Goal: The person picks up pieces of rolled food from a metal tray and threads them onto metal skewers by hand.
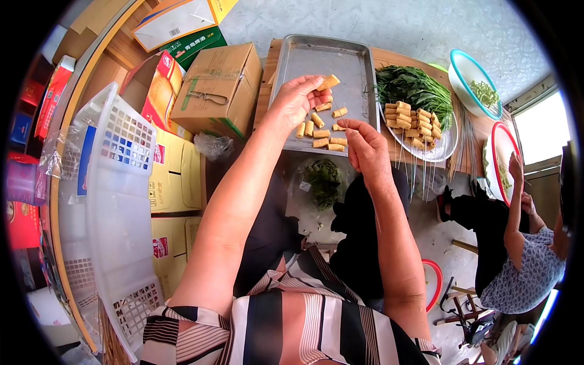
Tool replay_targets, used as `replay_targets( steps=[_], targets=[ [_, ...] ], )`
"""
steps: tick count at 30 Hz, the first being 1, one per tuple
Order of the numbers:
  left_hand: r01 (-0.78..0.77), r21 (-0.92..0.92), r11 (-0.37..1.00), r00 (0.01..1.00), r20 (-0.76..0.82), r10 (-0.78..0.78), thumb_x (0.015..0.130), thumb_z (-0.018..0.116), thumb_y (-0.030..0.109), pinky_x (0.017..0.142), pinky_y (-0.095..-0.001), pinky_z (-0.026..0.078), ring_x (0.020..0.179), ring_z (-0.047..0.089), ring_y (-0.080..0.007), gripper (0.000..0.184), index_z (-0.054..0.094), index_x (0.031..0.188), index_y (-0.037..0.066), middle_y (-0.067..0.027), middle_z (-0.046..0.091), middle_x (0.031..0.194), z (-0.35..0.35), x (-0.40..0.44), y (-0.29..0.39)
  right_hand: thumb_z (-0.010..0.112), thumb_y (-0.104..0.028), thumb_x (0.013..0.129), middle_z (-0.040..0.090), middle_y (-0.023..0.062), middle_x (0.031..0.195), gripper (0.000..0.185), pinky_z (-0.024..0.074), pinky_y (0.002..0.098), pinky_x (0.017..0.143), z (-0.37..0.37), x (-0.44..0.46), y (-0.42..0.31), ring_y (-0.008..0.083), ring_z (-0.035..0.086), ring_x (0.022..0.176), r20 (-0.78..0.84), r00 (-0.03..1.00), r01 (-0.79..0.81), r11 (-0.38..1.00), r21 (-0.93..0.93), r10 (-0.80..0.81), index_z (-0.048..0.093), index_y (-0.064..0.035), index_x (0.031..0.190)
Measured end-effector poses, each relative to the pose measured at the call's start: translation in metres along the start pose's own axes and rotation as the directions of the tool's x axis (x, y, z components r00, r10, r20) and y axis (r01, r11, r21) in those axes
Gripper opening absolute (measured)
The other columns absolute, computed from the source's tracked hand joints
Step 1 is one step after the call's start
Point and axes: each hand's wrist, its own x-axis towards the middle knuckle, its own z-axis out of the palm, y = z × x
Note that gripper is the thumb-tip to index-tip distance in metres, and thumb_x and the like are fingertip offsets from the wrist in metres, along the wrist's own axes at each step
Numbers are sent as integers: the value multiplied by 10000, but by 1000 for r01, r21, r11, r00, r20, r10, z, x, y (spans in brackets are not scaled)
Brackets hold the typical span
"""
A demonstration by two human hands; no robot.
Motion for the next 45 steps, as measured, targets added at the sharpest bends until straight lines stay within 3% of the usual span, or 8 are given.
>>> replay_targets(
  steps=[13, 28, 34, 40, 42, 43, 44, 45],
  targets=[
    [-9, -12, 1000, 1000, 2, 9, 855, 630, 82, 799, -325, 527, 848, 627, -206, 146, 552, 970, 35, -116, 630, 947, -2, 3, -2, 487, -164, 935, 400, -69, 493, 244, 247, 183, 397, 2, 0, 2, 16, 324, 409, -20, 1000, 8, 1000, 12, -8, 615, -12, 1078],
    [29, 57, 998, 995, 93, -35, 829, 656, 82, 798, -357, 517, 857, 613, -222, 313, 473, 1079, 38, -112, 599, 974, 5, -1, -7, 500, -127, 904, 427, -57, 523, 218, 285, 206, 407, 6, 11, 6, 24, 367, 425, -74, 997, 16, 999, 47, -12, 611, -2, 1044],
    [57, 201, 978, 964, 242, -106, 854, 642, 140, 826, -329, 492, 892, 602, -190, 352, 459, 1134, 31, -92, 591, 977, 18, -9, -17, 514, -130, 900, 437, -51, 531, 166, 257, 204, 389, 4, 25, 7, 20, 370, 427, -166, 986, -3, 993, 118, 22, 593, 13, 926],
    [124, 313, 942, 972, 151, -178, 916, 566, 257, 734, -289, 514, 838, 621, -169, 255, 521, 1073, 61, -48, 602, 957, -1, 11, -15, 515, -137, 924, 400, -28, 504, 162, 219, 212, 373, 0, 24, 10, 50, 297, 386, -199, 980, 49, 959, 279, 8, 574, 14, 939],
    [112, 515, 850, 989, 29, -148, 898, 566, 251, 720, -323, 517, 820, 635, -183, 219, 589, 1009, 64, -64, 642, 937, -22, 29, -28, 511, -138, 929, 394, -24, 509, 175, 227, 213, 382, -4, 22, 10, 54, 298, 394, -189, 982, 34, 957, 289, 22, 572, 25, 954],
    [31, 865, 501, 993, 30, -114, 871, 567, 230, 740, -337, 510, 830, 637, -196, 209, 619, 1000, 74, -74, 658, 940, -35, 37, -35, 510, -142, 932, 390, -25, 511, 182, 231, 213, 388, -5, 20, 10, 54, 298, 401, -182, 983, 30, 955, 296, 25, 572, 27, 960],
    [-47, 999, 25, 995, 49, -87, 843, 569, 209, 760, -351, 503, 840, 640, -208, 210, 649, 991, 83, -84, 674, 944, -45, 41, -43, 509, -145, 934, 387, -26, 513, 188, 234, 213, 393, -6, 18, 9, 55, 298, 407, -176, 984, 26, 953, 302, 29, 572, 29, 965],
    [-47, 999, 23, 995, 48, -87, 843, 569, 209, 760, -351, 503, 840, 640, -208, 210, 649, 991, 83, -84, 674, 944, -51, 39, -50, 511, -153, 936, 380, -28, 513, 196, 235, 212, 399, -6, 17, 8, 57, 293, 415, -175, 984, 23, 954, 300, 31, 572, 30, 968]
  ],
)
